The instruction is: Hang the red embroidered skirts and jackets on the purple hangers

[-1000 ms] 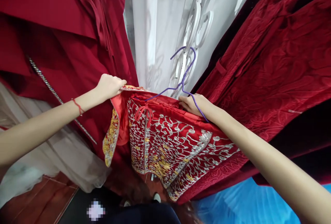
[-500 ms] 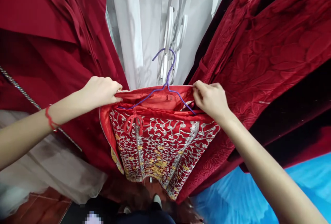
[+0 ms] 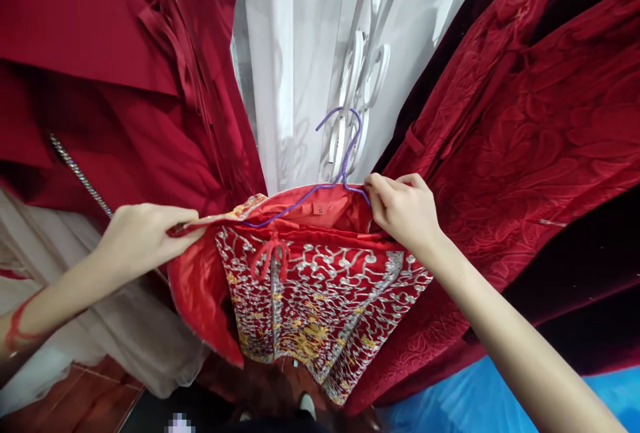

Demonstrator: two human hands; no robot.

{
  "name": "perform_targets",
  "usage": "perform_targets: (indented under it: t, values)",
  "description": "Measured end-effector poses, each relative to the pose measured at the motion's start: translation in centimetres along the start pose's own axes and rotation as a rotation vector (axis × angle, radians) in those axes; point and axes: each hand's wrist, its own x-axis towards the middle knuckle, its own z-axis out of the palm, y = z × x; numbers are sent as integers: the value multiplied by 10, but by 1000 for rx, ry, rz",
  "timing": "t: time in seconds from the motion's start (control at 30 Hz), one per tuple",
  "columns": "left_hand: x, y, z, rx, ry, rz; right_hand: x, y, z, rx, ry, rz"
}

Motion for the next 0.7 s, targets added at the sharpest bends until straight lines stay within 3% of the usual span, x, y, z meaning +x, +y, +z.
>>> perform_targets:
  t: [0.13, 0.27, 0.33, 0.37, 0.43, 0.5, 0.6, 0.63, 0.7]
  values:
    - [-8, 13, -16, -192, 79, -27, 5, 5, 5, -23, 49, 13]
    - [-12, 67, -2, -409, 218, 131, 5, 20, 6, -85, 137, 99]
    - [-12, 102, 17, -410, 190, 276, 2, 25, 7, -96, 136, 139]
    - [-11, 116, 24, -398, 116, 351, 0, 27, 8, -100, 124, 146]
    - [-8, 132, 31, -406, -14, 369, -4, 29, 8, -115, 114, 148]
    - [-5, 126, 23, -534, -120, 421, -8, 29, 7, -129, 125, 141]
    - [3, 87, 6, -901, -158, 583, -12, 28, 4, -136, 147, 146]
    - [8, 71, 7, -991, -69, 561, -12, 27, 3, -126, 146, 148]
    - [24, 43, 23, -1011, 251, 320, -11, 26, 3, -95, 137, 161]
